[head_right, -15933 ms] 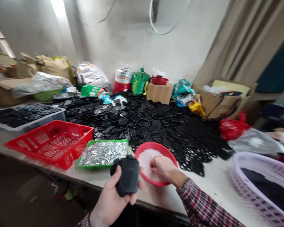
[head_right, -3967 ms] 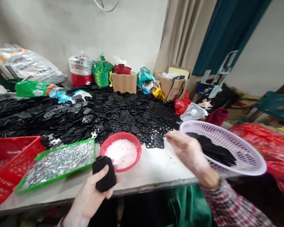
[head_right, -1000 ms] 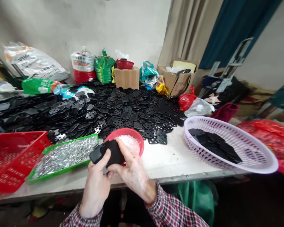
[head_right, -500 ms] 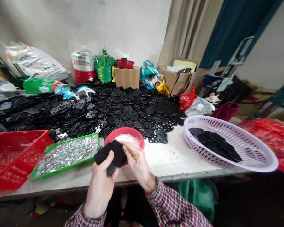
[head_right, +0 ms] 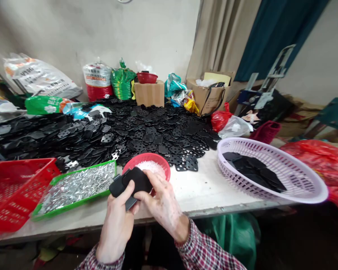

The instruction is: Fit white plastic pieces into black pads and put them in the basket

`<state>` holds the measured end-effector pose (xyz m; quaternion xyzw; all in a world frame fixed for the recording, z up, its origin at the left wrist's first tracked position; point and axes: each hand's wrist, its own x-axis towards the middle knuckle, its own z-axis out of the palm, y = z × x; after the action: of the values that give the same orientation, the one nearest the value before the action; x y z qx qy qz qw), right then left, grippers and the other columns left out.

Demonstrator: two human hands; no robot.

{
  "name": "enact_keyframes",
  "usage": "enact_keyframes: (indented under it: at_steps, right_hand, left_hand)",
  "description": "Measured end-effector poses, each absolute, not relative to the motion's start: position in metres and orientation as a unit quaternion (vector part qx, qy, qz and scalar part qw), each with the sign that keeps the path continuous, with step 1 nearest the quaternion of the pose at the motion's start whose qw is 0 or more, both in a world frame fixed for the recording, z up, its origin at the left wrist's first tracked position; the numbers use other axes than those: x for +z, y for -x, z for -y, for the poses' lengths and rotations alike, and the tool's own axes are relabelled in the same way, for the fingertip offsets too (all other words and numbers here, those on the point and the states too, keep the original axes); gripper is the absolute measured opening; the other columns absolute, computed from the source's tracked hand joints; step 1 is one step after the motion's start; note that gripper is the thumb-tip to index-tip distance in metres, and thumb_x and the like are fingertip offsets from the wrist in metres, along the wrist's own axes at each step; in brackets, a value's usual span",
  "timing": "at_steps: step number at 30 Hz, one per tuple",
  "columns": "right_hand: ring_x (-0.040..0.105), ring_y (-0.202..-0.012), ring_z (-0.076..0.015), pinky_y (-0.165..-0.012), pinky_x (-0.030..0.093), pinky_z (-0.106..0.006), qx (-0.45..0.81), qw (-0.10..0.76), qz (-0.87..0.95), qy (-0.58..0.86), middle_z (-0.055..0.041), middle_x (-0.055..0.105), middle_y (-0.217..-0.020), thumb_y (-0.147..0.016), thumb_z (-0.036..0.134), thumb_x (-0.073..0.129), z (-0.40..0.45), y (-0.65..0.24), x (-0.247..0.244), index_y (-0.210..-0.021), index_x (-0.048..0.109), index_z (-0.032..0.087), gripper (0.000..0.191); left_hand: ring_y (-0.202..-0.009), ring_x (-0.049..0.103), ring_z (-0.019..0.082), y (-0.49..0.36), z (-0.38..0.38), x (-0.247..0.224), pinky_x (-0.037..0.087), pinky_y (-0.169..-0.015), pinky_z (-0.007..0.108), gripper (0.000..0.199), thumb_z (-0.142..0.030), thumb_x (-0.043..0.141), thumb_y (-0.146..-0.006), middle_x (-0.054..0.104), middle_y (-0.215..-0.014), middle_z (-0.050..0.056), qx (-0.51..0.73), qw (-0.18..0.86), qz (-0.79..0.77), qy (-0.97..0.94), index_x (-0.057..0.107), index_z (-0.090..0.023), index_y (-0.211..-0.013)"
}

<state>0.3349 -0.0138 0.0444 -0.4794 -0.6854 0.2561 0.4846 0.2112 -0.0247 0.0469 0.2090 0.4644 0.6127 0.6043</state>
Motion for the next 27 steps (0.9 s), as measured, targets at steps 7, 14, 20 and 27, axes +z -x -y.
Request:
enact_keyframes:
  at_steps: [7, 14, 20, 27]
  right_hand:
    - [0.052, -0.046, -0.0127, -0.042, 0.046, -0.026, 0.363, 0.476, 0.623, 0.504, -0.0026, 0.063, -0.068, -0.091, 0.047, 0.056, 0.004, -0.346, 0.048, -0.1, 0.072, 0.019, 0.033]
    - [0.067, -0.077, -0.0226, -0.071, 0.058, -0.037, 0.265, 0.56, 0.547, 0.564, -0.0072, 0.073, -0.092, -0.079, 0.045, 0.07, 0.021, -0.425, 0.082, -0.099, 0.074, 0.02, 0.032]
    - [0.062, -0.109, -0.0332, -0.099, 0.044, -0.049, -0.218, 0.406, 0.505, 0.729, -0.0163, 0.07, -0.113, -0.082, 0.029, 0.066, 0.013, -0.543, 0.111, -0.11, 0.072, 0.018, 0.03]
    - [0.066, -0.089, -0.0217, -0.081, 0.051, -0.035, 0.098, 0.283, 0.801, 0.519, -0.008, 0.074, -0.095, -0.091, 0.027, 0.054, -0.022, -0.41, 0.066, -0.098, 0.074, 0.022, 0.022]
  left_hand:
    - [-0.082, 0.068, 0.021, -0.214, 0.031, 0.046, 0.049, -0.053, 0.022, 0.035, -0.022, 0.082, -0.064, 0.068, -0.089, 0.005, 0.605, 0.61, -0.443, -0.256, 0.068, -0.024, -0.097]
    - [-0.057, 0.059, 0.013, -0.208, 0.029, 0.065, 0.037, -0.039, 0.02, 0.035, -0.047, 0.069, -0.079, 0.07, -0.091, 0.008, 0.552, 0.652, -0.41, -0.319, 0.066, -0.019, -0.1]
    - [-0.07, 0.062, 0.015, -0.17, 0.014, 0.052, 0.042, -0.044, 0.021, 0.034, -0.049, 0.066, -0.082, 0.071, -0.089, 0.006, 0.624, 0.616, -0.431, -0.213, 0.065, -0.018, -0.097]
    - [-0.062, 0.055, 0.012, -0.173, 0.015, 0.04, 0.046, -0.042, 0.023, 0.027, -0.036, 0.078, -0.072, 0.062, -0.077, -0.001, 0.639, 0.597, -0.431, -0.224, 0.067, -0.017, -0.087]
